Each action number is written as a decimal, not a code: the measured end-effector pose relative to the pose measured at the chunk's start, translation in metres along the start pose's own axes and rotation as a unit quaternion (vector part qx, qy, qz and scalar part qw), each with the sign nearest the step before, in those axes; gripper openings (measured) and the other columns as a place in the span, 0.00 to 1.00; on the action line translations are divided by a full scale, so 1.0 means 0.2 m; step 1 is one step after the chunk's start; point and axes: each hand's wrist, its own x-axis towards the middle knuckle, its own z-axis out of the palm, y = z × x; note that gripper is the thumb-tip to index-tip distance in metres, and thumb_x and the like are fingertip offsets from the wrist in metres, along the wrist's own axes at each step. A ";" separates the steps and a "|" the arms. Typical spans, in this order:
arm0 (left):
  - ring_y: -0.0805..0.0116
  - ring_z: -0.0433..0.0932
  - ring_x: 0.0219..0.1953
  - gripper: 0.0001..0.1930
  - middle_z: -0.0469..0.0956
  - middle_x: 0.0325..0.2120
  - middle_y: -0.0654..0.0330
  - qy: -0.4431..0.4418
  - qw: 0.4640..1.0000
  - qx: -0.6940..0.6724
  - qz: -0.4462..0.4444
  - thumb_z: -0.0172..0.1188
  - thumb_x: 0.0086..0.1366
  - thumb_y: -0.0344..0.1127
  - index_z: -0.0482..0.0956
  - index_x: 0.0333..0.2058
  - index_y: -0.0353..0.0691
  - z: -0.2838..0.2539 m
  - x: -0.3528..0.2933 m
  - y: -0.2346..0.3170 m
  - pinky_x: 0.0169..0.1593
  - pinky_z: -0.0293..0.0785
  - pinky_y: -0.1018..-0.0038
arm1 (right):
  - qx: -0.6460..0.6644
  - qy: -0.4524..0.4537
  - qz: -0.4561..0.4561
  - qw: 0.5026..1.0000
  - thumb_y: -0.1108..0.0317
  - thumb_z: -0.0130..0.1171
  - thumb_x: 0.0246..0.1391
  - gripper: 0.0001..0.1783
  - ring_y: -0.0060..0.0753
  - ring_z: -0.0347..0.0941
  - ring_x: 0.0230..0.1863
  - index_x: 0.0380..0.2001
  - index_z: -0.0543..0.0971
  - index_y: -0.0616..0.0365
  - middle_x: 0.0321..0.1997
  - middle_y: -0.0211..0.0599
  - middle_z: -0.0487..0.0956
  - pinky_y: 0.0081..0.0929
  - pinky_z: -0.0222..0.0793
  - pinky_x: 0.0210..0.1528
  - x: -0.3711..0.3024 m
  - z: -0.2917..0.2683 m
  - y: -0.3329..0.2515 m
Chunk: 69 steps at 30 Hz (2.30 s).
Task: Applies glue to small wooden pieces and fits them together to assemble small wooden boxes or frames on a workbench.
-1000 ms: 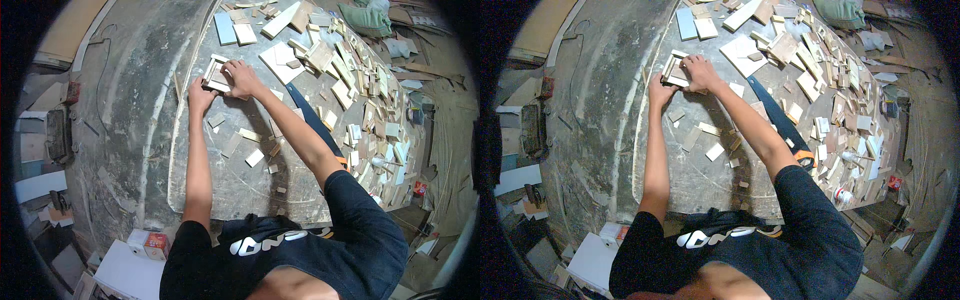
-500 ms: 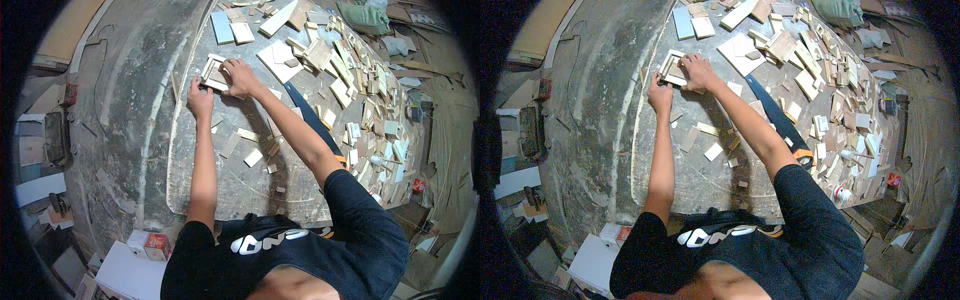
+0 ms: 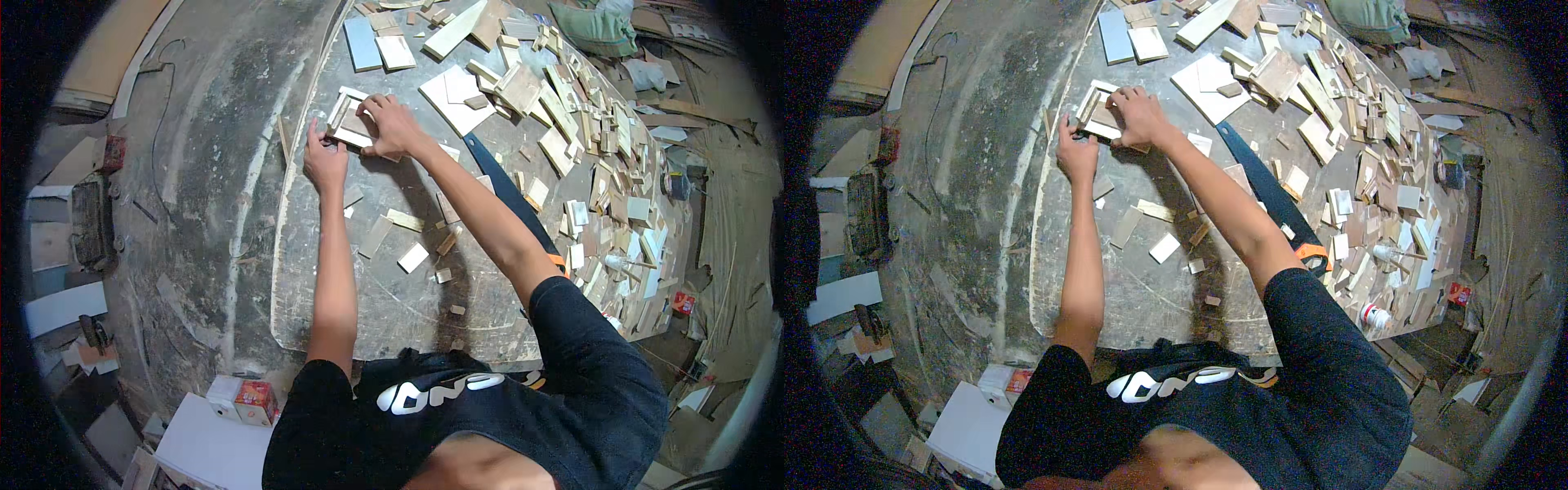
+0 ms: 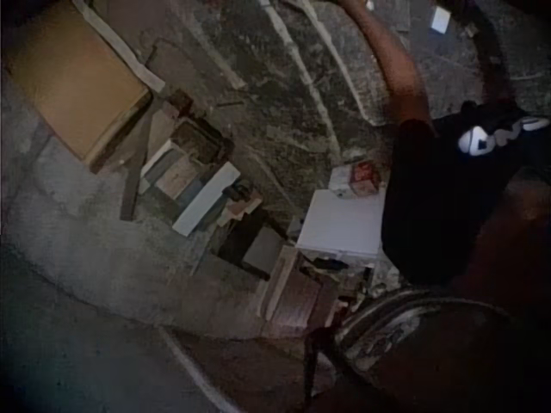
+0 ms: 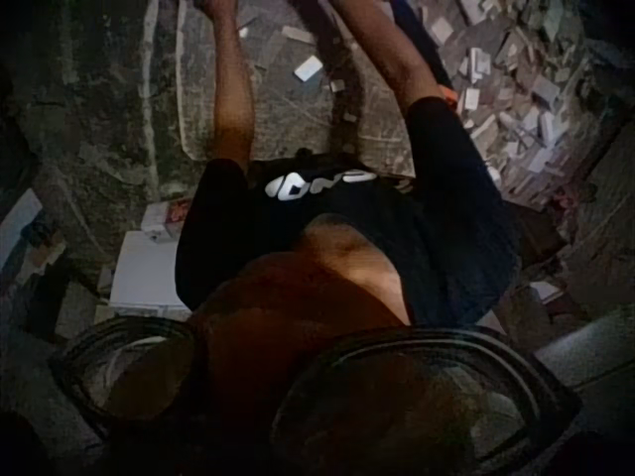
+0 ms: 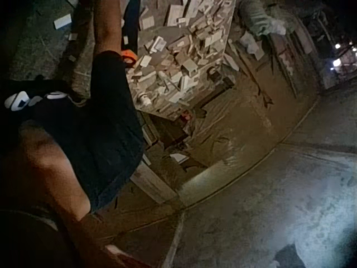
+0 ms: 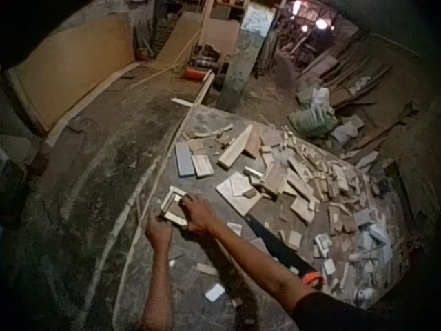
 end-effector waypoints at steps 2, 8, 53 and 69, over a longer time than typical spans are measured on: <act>0.57 0.80 0.38 0.39 0.80 0.37 0.56 -0.023 0.999 -0.034 0.002 0.69 0.46 0.27 0.65 0.59 0.47 0.00 0.02 -0.01 0.42 0.74 0.64 | 0.002 0.005 -0.005 1.000 0.53 0.76 0.22 0.41 0.50 0.66 0.54 0.47 0.72 0.46 0.53 0.39 0.69 0.47 0.67 0.52 0.00 0.00 0.02; 0.63 0.81 0.41 0.38 0.79 0.42 0.55 -0.134 0.975 -0.173 -0.029 0.71 0.45 0.25 0.67 0.57 0.40 -0.05 0.08 -0.09 0.44 0.77 0.68 | -0.003 -0.016 0.011 1.000 0.54 0.77 0.22 0.43 0.49 0.65 0.56 0.48 0.72 0.45 0.54 0.37 0.69 0.50 0.65 0.53 0.00 -0.01 -0.01; 0.47 0.79 0.38 0.16 0.79 0.32 0.46 -0.205 0.963 0.111 0.137 0.67 0.49 0.40 0.81 0.34 0.36 -0.49 -1.13 0.04 0.41 0.75 0.58 | 0.031 0.092 0.277 0.956 0.70 0.63 0.42 0.09 0.48 0.72 0.39 0.31 0.80 0.54 0.32 0.41 0.75 0.43 0.69 0.39 -2.49 0.03 -0.60; 0.65 0.79 0.24 0.19 0.80 0.24 0.49 -0.311 0.945 0.036 0.093 0.56 0.62 0.46 0.81 0.38 0.33 -0.34 -1.97 -0.24 0.31 0.73 0.67 | 0.064 0.151 0.381 0.910 0.62 0.67 0.42 0.19 0.50 0.75 0.42 0.40 0.79 0.55 0.38 0.44 0.78 0.42 0.71 0.43 -2.89 -0.07 -0.49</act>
